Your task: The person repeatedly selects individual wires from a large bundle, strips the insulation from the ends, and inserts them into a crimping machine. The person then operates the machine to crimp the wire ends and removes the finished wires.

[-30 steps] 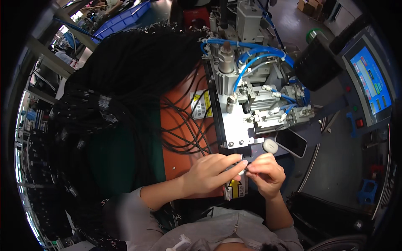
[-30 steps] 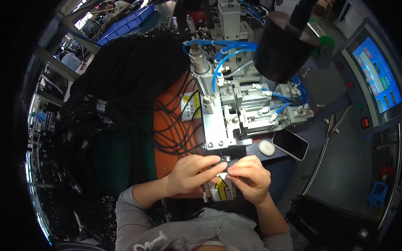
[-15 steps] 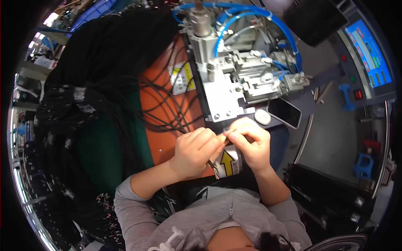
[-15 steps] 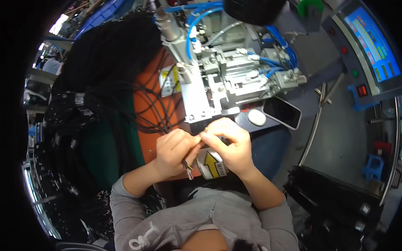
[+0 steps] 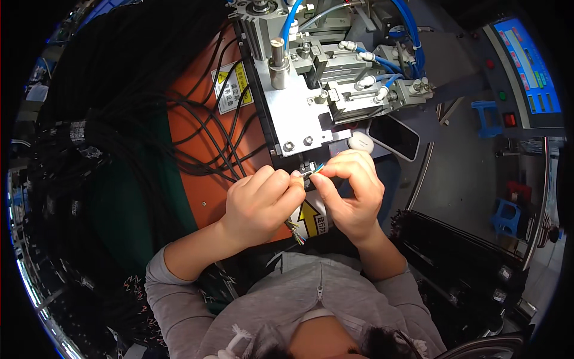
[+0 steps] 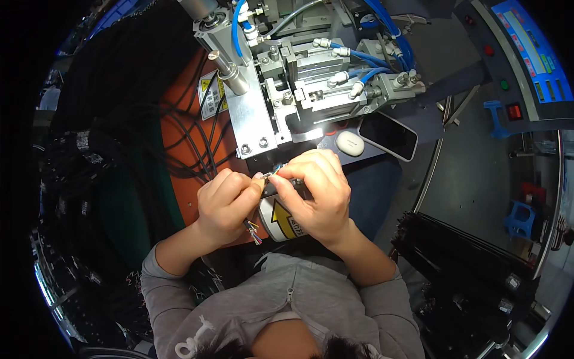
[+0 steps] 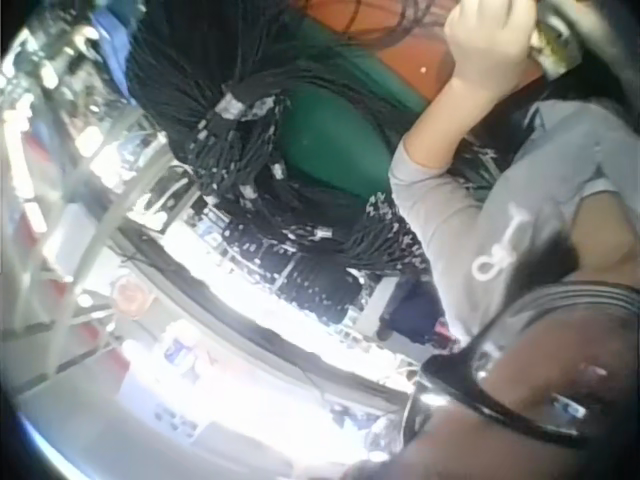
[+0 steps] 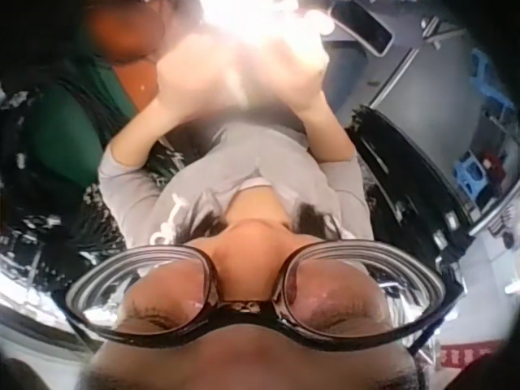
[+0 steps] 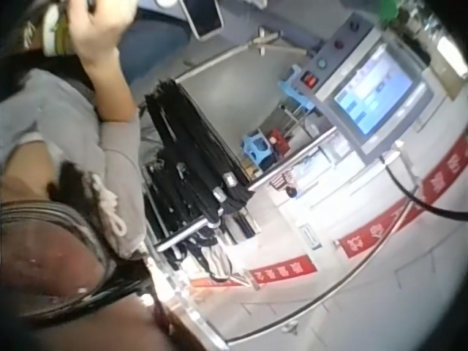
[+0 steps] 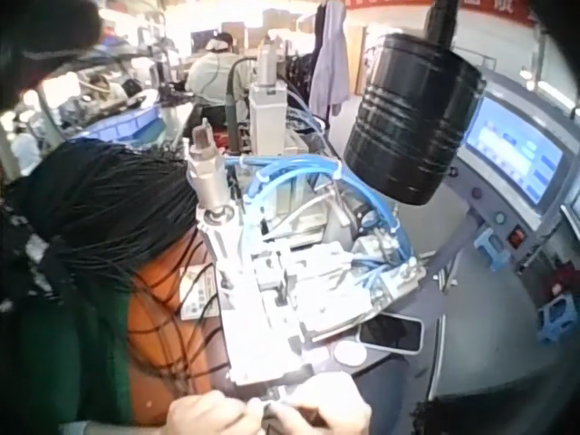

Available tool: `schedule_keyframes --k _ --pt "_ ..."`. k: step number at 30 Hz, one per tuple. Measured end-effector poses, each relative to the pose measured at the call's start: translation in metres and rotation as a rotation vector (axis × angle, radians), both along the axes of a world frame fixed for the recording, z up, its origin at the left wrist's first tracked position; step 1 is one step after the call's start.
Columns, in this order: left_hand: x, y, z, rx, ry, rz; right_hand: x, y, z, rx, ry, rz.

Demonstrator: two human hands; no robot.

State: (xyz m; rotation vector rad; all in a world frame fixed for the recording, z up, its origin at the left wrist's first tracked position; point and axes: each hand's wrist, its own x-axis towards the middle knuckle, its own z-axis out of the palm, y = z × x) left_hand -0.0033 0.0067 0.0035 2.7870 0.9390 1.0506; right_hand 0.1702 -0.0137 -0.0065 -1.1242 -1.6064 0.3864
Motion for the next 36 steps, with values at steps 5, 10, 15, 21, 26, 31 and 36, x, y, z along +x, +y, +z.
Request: schedule_keyframes --k 5,10,15,21,26,31,36 --pt "0.002 0.003 -0.002 -0.041 -0.009 -0.036 0.02 0.001 0.003 -0.353 0.099 0.197" --pt "0.002 0.0 -0.007 -0.016 0.027 -0.039 0.026 -0.002 -0.015 -0.588 0.5 0.309" --pt "0.003 -0.005 -0.01 -0.067 0.115 -0.055 0.032 0.0 -0.027 -0.604 0.426 0.253" --pt "0.007 -0.005 -0.01 -0.078 0.248 0.04 0.013 0.01 -0.027 -0.212 -0.131 0.016" --pt "0.013 -0.011 -0.006 -0.136 0.251 0.102 0.013 0.004 -0.033 -0.19 -0.164 0.014" --pt "0.012 -0.01 -0.008 -0.134 0.229 0.099 0.008 0.005 -0.038 -0.187 -0.054 -0.029" --pt "0.011 -0.006 -0.012 -0.11 0.144 0.08 0.01 0.004 -0.05 -0.498 0.296 0.066"
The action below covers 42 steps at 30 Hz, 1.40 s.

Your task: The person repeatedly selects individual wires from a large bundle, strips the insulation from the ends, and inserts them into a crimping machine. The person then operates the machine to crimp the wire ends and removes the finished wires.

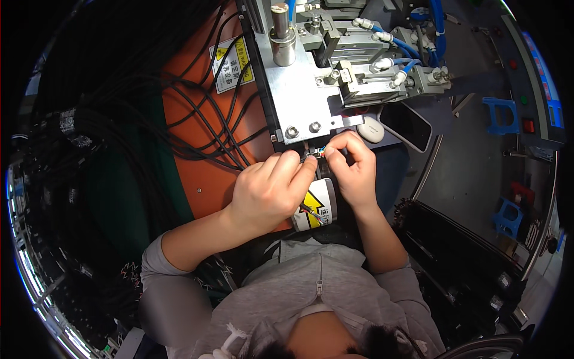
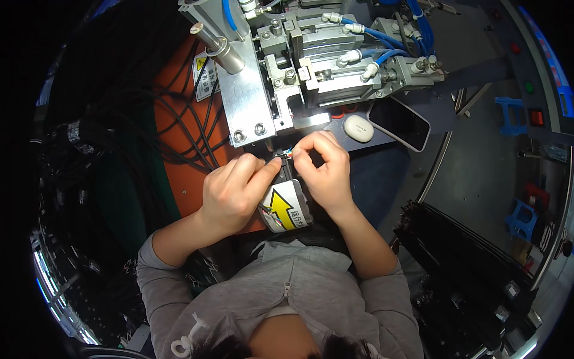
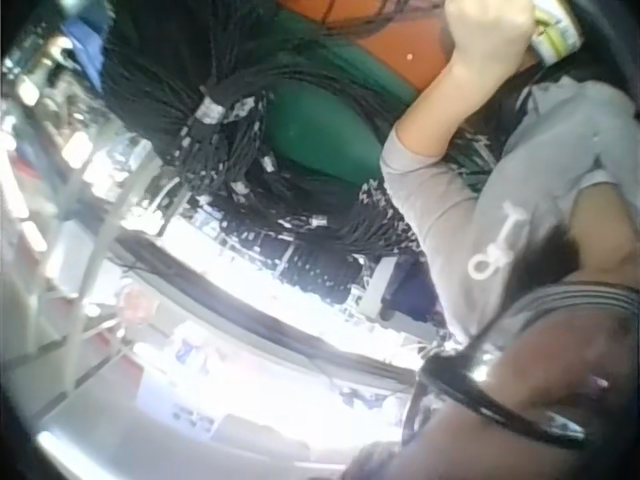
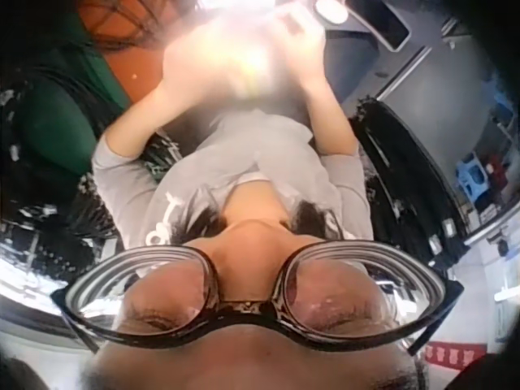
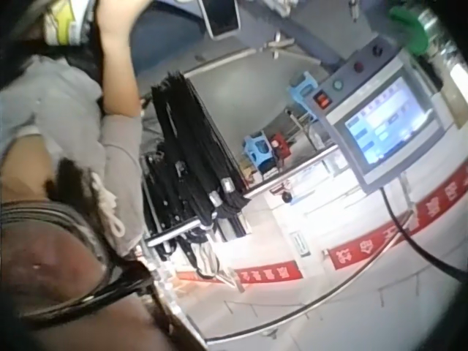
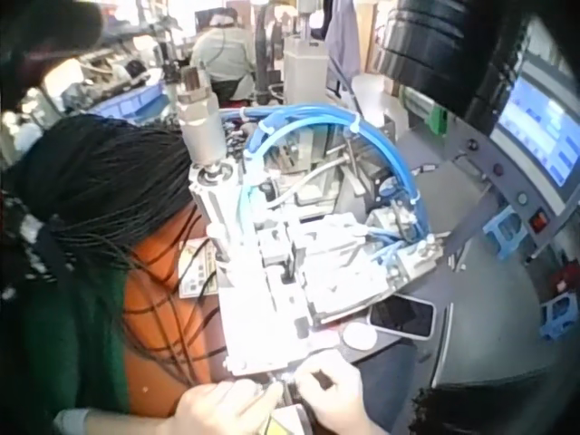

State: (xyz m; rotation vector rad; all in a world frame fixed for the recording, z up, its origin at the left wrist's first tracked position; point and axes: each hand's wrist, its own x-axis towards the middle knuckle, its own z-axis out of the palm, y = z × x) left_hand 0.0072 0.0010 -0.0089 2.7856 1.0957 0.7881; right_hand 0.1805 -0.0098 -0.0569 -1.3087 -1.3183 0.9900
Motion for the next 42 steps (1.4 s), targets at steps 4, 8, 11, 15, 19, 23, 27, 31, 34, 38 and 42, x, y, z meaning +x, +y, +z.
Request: schedule_keyframes --k 4,8,11,15,19,23,27,31,34,38,42 --pt "-0.002 0.006 -0.004 0.044 -0.008 -0.025 0.001 -0.001 -0.013 -0.231 0.334 0.03" --pt "-0.003 0.009 -0.002 0.004 -0.041 -0.027 -0.01 0.0 -0.002 -0.02 0.069 -0.073" --pt "-0.005 0.006 0.002 -0.055 -0.01 -0.011 -0.008 0.0 -0.001 0.0 -0.033 -0.08" --pt "-0.011 -0.006 0.016 -0.106 0.156 0.06 -0.003 -0.003 -0.001 -0.118 0.191 -0.087" --pt "-0.015 -0.004 0.012 -0.158 0.15 0.12 0.002 0.003 0.013 0.351 -0.078 0.121" --pt "-0.015 0.001 0.006 -0.144 0.034 0.125 -0.011 0.003 0.03 0.564 -0.147 0.413" --pt "-0.018 0.004 0.004 -0.194 -0.071 0.056 -0.019 0.0 0.035 0.526 -0.141 0.272" --pt "-0.017 0.009 0.01 -0.133 -0.177 -0.072 -0.007 -0.005 0.029 0.462 -0.146 0.155" --pt "-0.018 0.015 0.015 0.039 -0.292 -0.192 0.008 -0.017 0.035 0.381 -0.002 0.064" --pt "-0.017 0.009 0.021 0.114 -0.293 -0.278 0.026 -0.018 0.05 0.517 0.096 0.195" --pt "-0.011 0.009 0.015 -0.006 -0.244 -0.269 0.004 -0.013 0.045 0.525 0.094 0.091"
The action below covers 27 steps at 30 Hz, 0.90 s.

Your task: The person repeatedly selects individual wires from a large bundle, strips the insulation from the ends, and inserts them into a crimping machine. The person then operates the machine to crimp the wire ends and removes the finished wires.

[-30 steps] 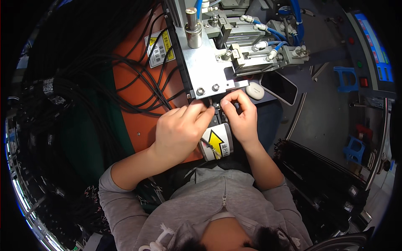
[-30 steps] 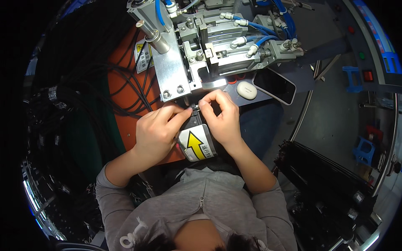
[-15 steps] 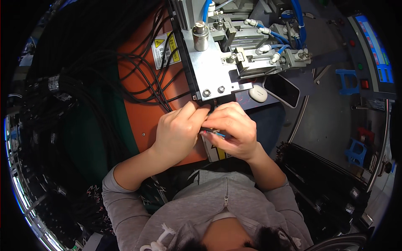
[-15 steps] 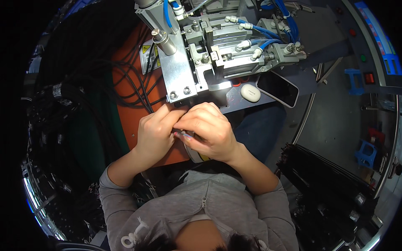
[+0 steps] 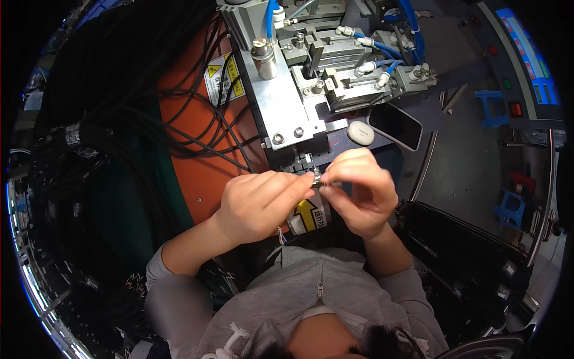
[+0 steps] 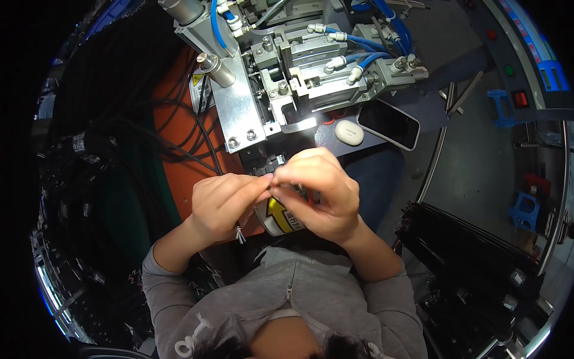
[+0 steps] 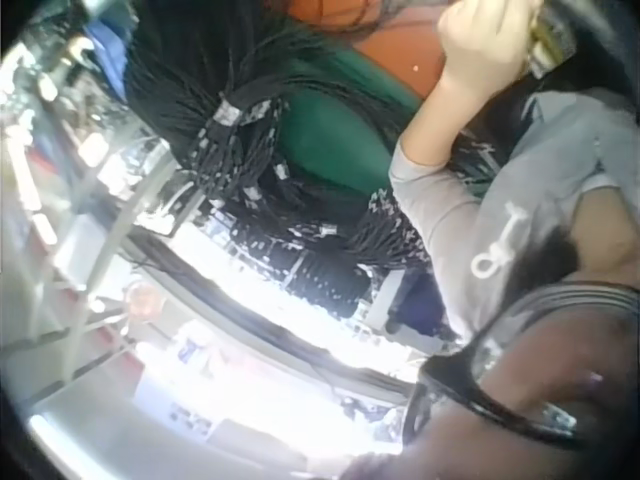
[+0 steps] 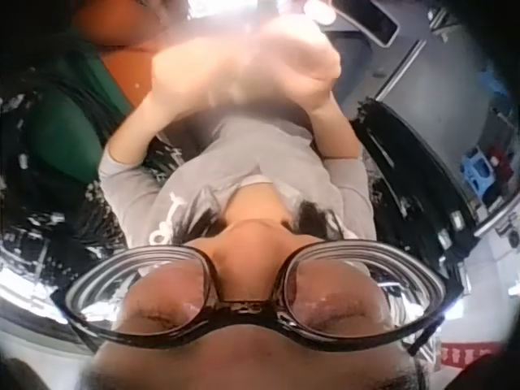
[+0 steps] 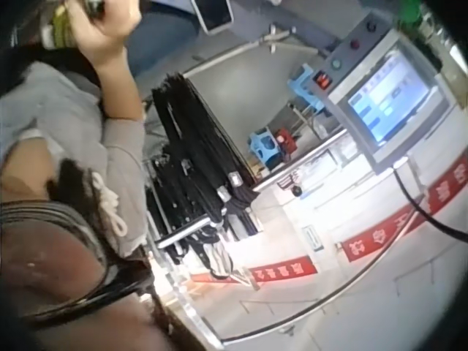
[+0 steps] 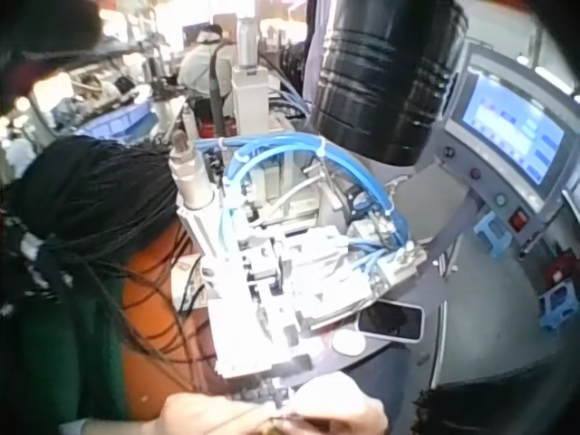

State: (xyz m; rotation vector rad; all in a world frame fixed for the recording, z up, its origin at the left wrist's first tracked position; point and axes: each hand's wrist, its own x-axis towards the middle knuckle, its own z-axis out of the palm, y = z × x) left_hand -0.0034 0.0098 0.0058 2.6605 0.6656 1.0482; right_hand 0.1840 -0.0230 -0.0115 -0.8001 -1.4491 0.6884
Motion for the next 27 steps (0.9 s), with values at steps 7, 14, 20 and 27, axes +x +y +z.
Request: schedule_keyframes --k 7,14,20,27 --pt "0.004 -0.002 0.001 -0.125 -0.152 0.091 -0.007 0.007 0.004 0.121 -0.276 -0.241" --pt "0.005 -0.005 -0.004 -0.098 -0.117 0.111 -0.017 0.003 0.003 -0.418 0.327 0.015" --pt "-0.003 -0.009 -0.01 0.003 0.016 0.144 -0.012 0.004 0.004 0.015 -0.27 -0.228" --pt "-0.005 -0.001 -0.01 -0.038 0.024 0.087 0.015 0.006 0.003 -0.619 0.071 0.215"
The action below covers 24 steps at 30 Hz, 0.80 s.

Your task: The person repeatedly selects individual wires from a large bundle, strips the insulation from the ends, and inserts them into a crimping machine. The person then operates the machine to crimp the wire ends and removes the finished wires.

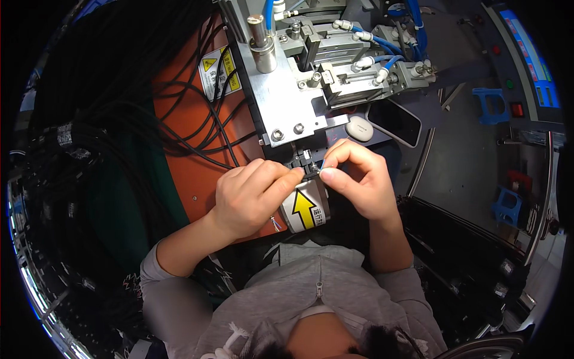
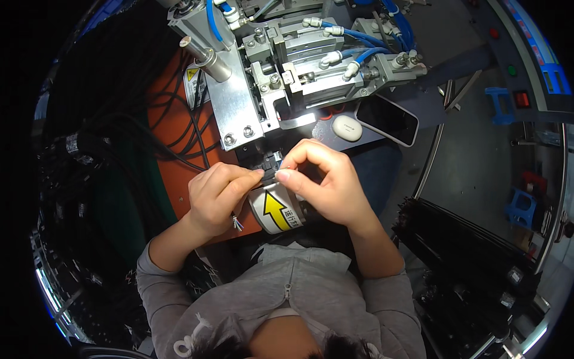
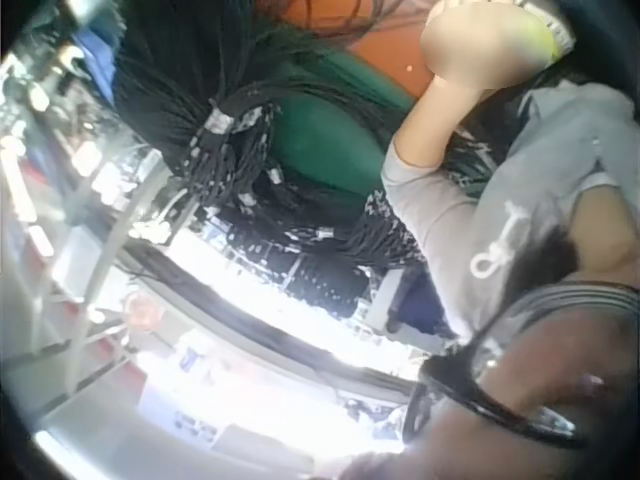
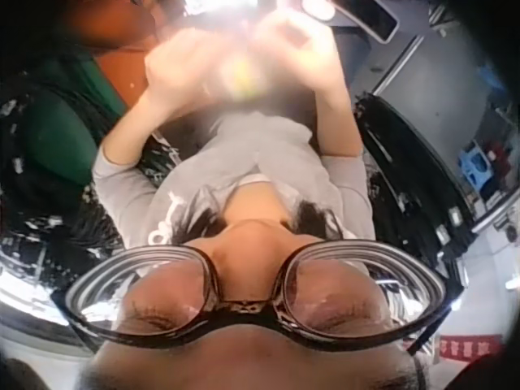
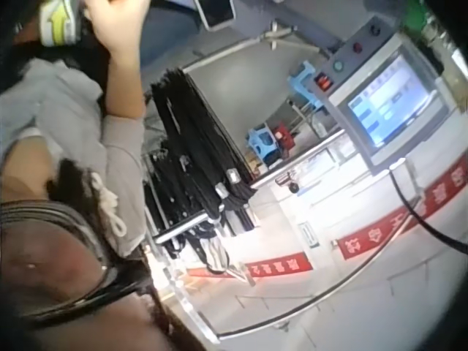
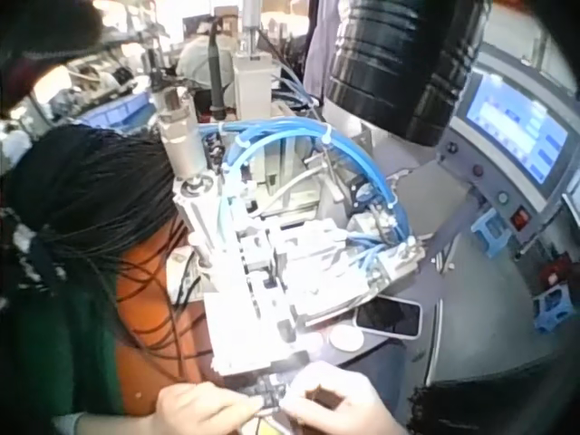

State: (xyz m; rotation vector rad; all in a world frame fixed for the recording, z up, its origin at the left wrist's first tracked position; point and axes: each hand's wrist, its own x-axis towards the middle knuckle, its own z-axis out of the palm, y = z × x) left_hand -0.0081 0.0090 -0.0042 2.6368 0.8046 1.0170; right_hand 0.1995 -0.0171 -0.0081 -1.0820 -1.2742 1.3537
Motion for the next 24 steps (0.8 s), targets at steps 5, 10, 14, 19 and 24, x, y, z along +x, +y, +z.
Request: schedule_keyframes --k 5,10,14,19,24 --pt "0.005 -0.011 0.002 0.034 0.192 0.006 0.006 0.003 -0.018 0.168 -0.215 -0.06" --pt "0.01 -0.01 0.0 0.034 0.289 0.093 -0.012 0.011 -0.023 0.425 -0.589 -0.226" --pt "0.014 -0.011 0.0 0.019 0.315 0.168 -0.019 0.01 -0.023 0.428 -0.675 -0.232" --pt "0.016 -0.012 0.004 0.02 0.307 0.203 -0.018 0.009 -0.029 0.478 -0.632 -0.239" --pt "0.013 -0.007 -0.002 0.0 0.235 0.182 -0.02 0.009 -0.044 0.29 -0.412 -0.288"
